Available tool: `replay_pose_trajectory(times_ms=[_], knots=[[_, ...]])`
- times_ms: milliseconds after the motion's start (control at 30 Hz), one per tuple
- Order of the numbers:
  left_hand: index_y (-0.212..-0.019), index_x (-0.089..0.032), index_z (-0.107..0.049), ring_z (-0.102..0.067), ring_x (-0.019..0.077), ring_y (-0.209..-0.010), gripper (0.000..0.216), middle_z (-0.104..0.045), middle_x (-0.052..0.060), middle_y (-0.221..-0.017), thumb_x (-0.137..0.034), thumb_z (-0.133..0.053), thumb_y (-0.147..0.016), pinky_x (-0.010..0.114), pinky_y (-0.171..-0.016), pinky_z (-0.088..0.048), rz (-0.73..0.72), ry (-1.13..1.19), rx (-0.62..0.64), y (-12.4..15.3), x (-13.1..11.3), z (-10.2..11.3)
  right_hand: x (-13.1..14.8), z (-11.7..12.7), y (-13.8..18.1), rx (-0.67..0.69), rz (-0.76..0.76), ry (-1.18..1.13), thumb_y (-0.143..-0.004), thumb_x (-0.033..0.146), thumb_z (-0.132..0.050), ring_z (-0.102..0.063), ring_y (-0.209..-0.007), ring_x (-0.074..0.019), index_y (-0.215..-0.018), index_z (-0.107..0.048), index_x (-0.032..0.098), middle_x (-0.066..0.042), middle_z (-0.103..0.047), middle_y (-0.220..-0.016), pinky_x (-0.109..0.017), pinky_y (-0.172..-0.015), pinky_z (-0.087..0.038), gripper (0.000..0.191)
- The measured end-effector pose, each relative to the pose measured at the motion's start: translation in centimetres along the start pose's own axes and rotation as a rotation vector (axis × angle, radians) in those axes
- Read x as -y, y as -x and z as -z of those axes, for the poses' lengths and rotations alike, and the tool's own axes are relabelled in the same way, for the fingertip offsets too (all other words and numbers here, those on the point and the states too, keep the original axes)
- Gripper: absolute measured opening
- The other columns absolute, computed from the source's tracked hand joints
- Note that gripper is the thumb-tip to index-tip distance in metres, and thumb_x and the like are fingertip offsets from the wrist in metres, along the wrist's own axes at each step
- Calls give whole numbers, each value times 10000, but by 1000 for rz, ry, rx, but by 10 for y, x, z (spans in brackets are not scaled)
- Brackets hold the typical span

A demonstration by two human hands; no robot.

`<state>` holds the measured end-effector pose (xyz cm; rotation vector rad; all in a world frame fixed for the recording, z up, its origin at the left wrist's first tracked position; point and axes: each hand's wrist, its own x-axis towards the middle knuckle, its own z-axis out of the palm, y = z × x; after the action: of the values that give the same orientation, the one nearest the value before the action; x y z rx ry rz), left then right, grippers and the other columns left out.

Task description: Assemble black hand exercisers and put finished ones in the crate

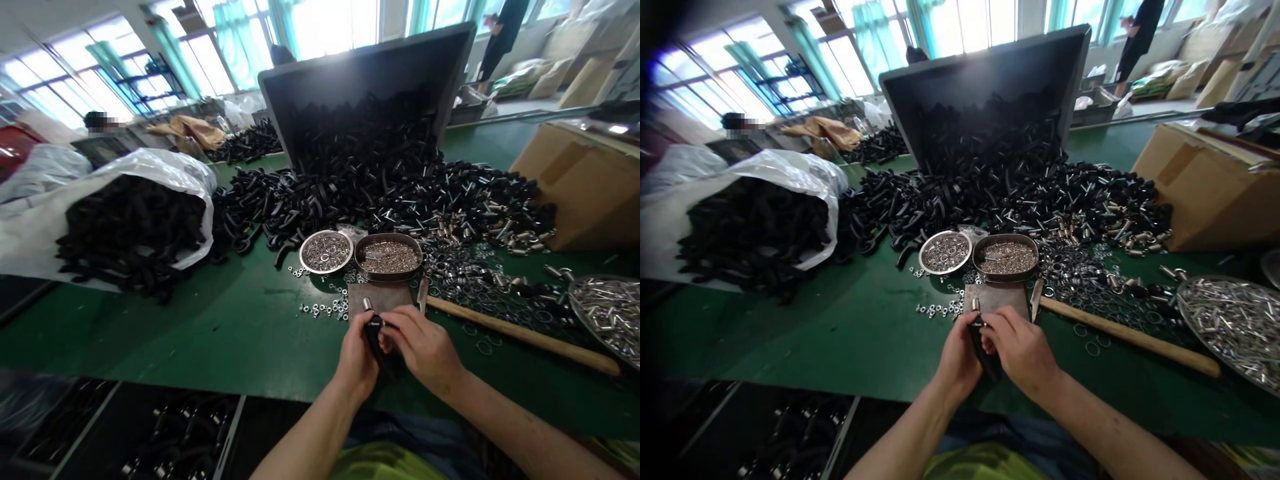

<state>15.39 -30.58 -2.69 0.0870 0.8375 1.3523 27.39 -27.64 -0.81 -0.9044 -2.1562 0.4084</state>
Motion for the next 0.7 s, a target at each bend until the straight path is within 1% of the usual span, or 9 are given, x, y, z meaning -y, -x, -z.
replay_pose_trajectory(times_ms=[100, 167, 300, 333, 433, 467, 567, 600, 700], knots=[[-633, -149, -502, -417, 76, -473, 211, -469, -33, -509, -316, -588, -729, 204, -500, -324, -165, -135, -29, 1, 1, 3, 2, -3, -6, 191, -335, -123, -938, 377, -322, -613, -546, -158, -904, -604, 194, -16, -605, -590, -252, -528, -469, 337], [-647, -154, -501, -408, 75, -469, 203, -464, -40, -512, -320, -589, -726, 205, -494, -317, -194, -157, -53, 1, -1, 5, 4, -1, -10, 331, -457, -236, -942, 402, -283, -586, -482, -158, -1017, -568, 215, 19, -574, -530, -255, -480, -448, 349], [-586, -160, -468, -397, 77, -472, 254, -442, -33, -490, -334, -540, -758, 211, -512, -334, -215, -153, -66, 0, -7, 9, 5, 0, -10, 216, -251, -247, -862, 362, -471, -620, -920, -229, -1088, -550, 244, -81, -662, -964, -376, -785, -482, 267], [-592, -159, -473, -403, 76, -483, 250, -447, -32, -500, -327, -543, -763, 209, -525, -339, -245, -177, -63, 0, -7, 10, 4, -2, -9, 209, -259, -274, -872, 357, -452, -619, -917, -225, -1062, -556, 237, -83, -662, -946, -378, -793, -479, 248], [-652, -158, -499, -407, 74, -496, 200, -457, -37, -538, -311, -561, -767, 205, -534, -339, -295, -235, -59, 1, -8, 11, 1, -6, -6, 330, -464, -401, -934, 384, -294, -606, -577, -165, -1070, -525, 213, 6, -590, -586, -294, -574, -486, 318], [-669, -160, -503, -407, 75, -497, 186, -459, -39, -548, -306, -562, -768, 204, -531, -336, -301, -238, -64, 1, -9, 11, 1, -6, -6, 339, -484, -401, -927, 397, -319, -599, -562, -162, -1090, -513, 212, 13, -584, -578, -284, -556, -480, 314], [-653, -165, -484, -403, 77, -503, 194, -453, -38, -552, -293, -546, -784, 205, -529, -335, -326, -250, -54, 1, -10, 12, 3, -3, -7, 249, -348, -302, -851, 365, -485, -623, -855, -210, -1082, -534, 231, -62, -661, -878, -340, -735, -488, 272], [-648, -165, -479, -404, 79, -509, 200, -452, -38, -554, -290, -541, -792, 205, -534, -338, -334, -270, -39, 1, -10, 13, 5, -1, -8, 250, -350, -304, -856, 359, -472, -619, -872, -214, -1070, -539, 230, -67, -660, -892, -347, -746, -484, 260], [-694, -162, -501, -411, 83, -529, 172, -457, -37, -584, -289, -542, -801, 204, -537, -342, -338, -347, 3, 2, -13, 13, 7, 2, -10, 365, -520, -438, -914, 393, -347, -615, -669, -180, -1079, -519, 219, -17, -626, -691, -302, -603, -481, 295]])
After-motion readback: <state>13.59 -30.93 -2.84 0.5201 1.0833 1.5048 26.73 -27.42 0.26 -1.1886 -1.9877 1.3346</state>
